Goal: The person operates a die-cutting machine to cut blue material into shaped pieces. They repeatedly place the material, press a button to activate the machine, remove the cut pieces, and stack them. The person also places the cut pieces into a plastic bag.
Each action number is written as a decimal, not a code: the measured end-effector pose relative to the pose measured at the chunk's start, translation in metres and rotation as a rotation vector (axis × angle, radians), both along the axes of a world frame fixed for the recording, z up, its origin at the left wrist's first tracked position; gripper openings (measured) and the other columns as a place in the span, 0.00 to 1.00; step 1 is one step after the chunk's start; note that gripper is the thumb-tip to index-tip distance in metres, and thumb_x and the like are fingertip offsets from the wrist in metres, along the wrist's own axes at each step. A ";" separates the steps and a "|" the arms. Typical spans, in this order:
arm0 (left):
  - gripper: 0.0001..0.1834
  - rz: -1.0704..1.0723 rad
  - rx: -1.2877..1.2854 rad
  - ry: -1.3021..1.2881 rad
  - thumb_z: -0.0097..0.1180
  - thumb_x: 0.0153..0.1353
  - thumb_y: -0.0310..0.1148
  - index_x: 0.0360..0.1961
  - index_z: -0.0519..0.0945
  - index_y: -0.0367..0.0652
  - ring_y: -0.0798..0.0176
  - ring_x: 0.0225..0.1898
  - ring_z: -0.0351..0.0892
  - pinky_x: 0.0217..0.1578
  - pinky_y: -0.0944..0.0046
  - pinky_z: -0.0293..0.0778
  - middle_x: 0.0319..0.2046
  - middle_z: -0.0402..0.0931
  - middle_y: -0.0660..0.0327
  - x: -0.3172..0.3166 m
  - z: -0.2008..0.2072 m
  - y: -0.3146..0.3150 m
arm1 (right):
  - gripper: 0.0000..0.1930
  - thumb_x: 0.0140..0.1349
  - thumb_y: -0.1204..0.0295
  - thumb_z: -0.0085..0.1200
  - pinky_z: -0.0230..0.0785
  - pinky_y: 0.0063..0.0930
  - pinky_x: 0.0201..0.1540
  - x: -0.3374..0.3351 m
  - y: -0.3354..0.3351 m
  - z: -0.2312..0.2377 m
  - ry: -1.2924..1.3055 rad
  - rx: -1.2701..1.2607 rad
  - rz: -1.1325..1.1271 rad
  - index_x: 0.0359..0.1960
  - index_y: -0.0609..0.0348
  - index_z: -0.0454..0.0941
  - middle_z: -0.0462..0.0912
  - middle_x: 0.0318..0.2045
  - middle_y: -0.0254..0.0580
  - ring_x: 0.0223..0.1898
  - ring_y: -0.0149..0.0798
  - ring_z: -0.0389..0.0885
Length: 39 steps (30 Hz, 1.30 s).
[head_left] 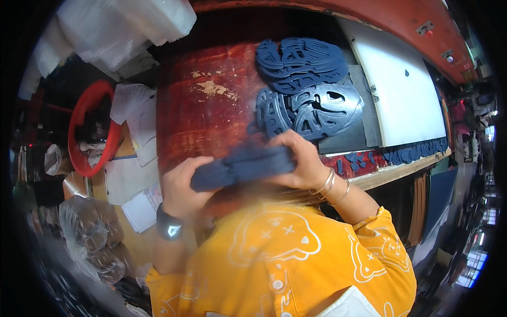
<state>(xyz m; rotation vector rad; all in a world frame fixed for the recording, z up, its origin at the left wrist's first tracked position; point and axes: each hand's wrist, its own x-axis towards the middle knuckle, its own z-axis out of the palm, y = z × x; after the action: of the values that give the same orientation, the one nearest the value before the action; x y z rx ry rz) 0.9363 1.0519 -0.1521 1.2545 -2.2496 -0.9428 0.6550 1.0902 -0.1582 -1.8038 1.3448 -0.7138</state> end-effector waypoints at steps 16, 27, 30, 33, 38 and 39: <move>0.51 0.039 -0.352 -0.163 0.78 0.28 0.35 0.59 0.66 0.42 0.44 0.59 0.66 0.60 0.51 0.63 0.58 0.66 0.51 0.013 -0.001 0.022 | 0.52 0.37 0.62 0.74 0.60 0.40 0.64 0.022 -0.005 0.009 -0.033 -0.379 0.181 0.66 0.59 0.56 0.67 0.59 0.55 0.61 0.54 0.66; 0.41 0.328 -0.240 0.164 0.77 0.33 0.36 0.53 0.73 0.41 0.50 0.49 0.76 0.53 0.54 0.69 0.44 0.77 0.53 0.052 -0.025 0.035 | 0.50 0.41 0.66 0.73 0.60 0.36 0.64 0.027 -0.014 0.004 -0.135 -0.306 0.171 0.66 0.57 0.56 0.67 0.60 0.51 0.62 0.51 0.66; 0.36 0.426 -0.035 0.062 0.77 0.34 0.37 0.48 0.74 0.40 0.47 0.54 0.73 0.56 0.53 0.67 0.50 0.75 0.51 0.046 -0.032 0.026 | 0.48 0.43 0.67 0.72 0.64 0.37 0.60 0.034 -0.023 0.006 -0.073 -0.144 0.219 0.66 0.55 0.57 0.70 0.57 0.52 0.58 0.53 0.71; 0.35 0.277 -0.239 0.192 0.77 0.35 0.36 0.48 0.75 0.41 0.46 0.55 0.73 0.57 0.52 0.67 0.50 0.76 0.51 0.041 -0.031 0.021 | 0.33 0.43 0.72 0.70 0.68 0.36 0.55 0.034 -0.032 0.007 -0.149 -0.238 0.169 0.53 0.58 0.69 0.76 0.50 0.48 0.54 0.52 0.75; 0.33 0.208 -0.138 0.111 0.76 0.35 0.35 0.46 0.76 0.41 0.46 0.49 0.78 0.48 0.55 0.75 0.46 0.78 0.50 0.044 -0.016 0.028 | 0.32 0.40 0.73 0.72 0.68 0.38 0.55 0.032 -0.032 0.009 -0.097 -0.268 0.271 0.49 0.58 0.69 0.75 0.49 0.48 0.54 0.52 0.74; 0.33 0.192 -0.266 0.123 0.76 0.36 0.35 0.45 0.76 0.41 0.47 0.46 0.79 0.46 0.56 0.75 0.43 0.79 0.51 0.044 -0.014 0.030 | 0.32 0.39 0.73 0.72 0.68 0.38 0.55 0.033 -0.032 0.009 -0.119 -0.397 0.288 0.48 0.58 0.69 0.75 0.50 0.49 0.54 0.52 0.74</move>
<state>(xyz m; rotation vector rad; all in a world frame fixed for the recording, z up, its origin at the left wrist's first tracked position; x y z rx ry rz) 0.9803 1.0815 -0.1665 1.2297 -2.0380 -0.6106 0.6877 1.0581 -0.1490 -2.1692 0.8813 -0.9599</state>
